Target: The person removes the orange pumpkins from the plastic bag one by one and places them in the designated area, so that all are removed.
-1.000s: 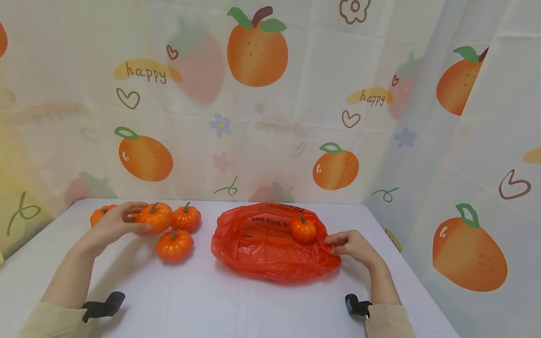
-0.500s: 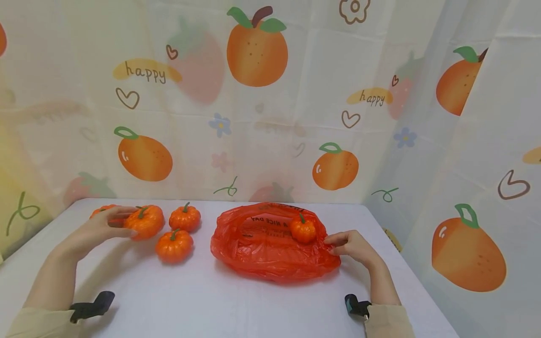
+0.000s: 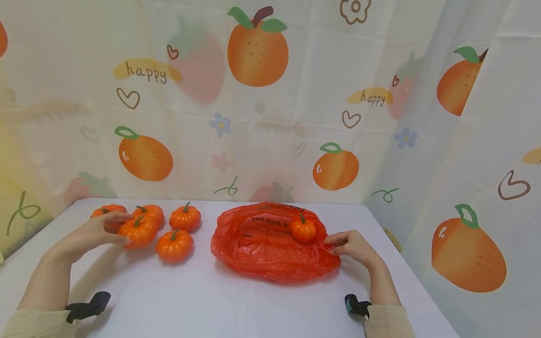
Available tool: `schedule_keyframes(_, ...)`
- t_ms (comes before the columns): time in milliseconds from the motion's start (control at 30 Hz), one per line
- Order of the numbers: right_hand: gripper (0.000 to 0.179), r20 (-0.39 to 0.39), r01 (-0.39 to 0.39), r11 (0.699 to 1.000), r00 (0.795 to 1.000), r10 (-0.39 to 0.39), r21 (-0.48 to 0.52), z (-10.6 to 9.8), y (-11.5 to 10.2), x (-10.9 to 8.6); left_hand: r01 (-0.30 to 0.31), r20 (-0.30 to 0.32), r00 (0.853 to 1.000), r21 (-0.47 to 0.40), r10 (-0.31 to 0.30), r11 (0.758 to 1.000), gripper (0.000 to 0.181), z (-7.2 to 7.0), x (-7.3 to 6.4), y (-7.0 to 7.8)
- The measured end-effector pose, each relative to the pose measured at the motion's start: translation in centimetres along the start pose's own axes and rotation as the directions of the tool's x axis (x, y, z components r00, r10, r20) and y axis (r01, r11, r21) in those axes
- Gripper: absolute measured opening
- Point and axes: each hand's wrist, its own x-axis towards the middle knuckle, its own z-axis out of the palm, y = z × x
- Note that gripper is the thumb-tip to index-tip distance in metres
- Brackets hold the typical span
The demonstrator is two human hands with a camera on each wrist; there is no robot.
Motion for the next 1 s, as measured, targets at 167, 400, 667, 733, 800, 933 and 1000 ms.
schedule_keyframes(167, 0.037, 0.005, 0.008, 1.000, 1.000, -0.008, 0.008, -0.01, 0.05, -0.01, -0.001, 0.013, 1.000, -0.012, 0.001, 1.000, 0.068, 0.03, -0.01, -0.30)
schedule_keyframes(400, 0.037, -0.001, 0.003, 1.000, 1.000, -0.003, 0.001, 0.03, 0.00, -0.02, 0.039, 0.070, 0.997, -0.004, -0.039, 0.999, 0.072, 0.03, -0.08, -0.43)
schedule_keyframes(667, 0.036, -0.009, -0.007, 1.000, 1.000, 0.006, -0.010, 0.04, -0.16, -0.01, 0.056, 0.079, 0.995, 0.024, -0.058, 0.998, 0.071, 0.01, -0.18, -0.59)
schedule_keyframes(733, 0.036, -0.007, -0.007, 1.000, 1.000, 0.007, -0.007, 0.03, -0.17, -0.02, 0.049, 0.077, 0.996, 0.033, -0.052, 0.998, 0.070, 0.02, -0.24, -0.63)
schedule_keyframes(800, 0.036, -0.004, -0.006, 1.000, 1.000, 0.006, -0.005, 0.03, -0.16, -0.02, 0.042, 0.073, 0.996, 0.041, -0.045, 0.998, 0.069, 0.06, -0.28, -0.67)
schedule_keyframes(933, 0.037, 0.003, -0.005, 1.000, 1.000, 0.005, 0.002, 0.03, -0.12, -0.04, 0.040, 0.077, 0.996, 0.045, -0.043, 0.998, 0.068, 0.16, -0.39, -0.78)
schedule_keyframes(1000, 0.037, 0.003, -0.005, 1.000, 1.000, 0.005, 0.004, 0.04, -0.10, -0.06, 0.040, 0.083, 0.996, 0.041, -0.043, 0.998, 0.069, 0.19, -0.42, -0.87)
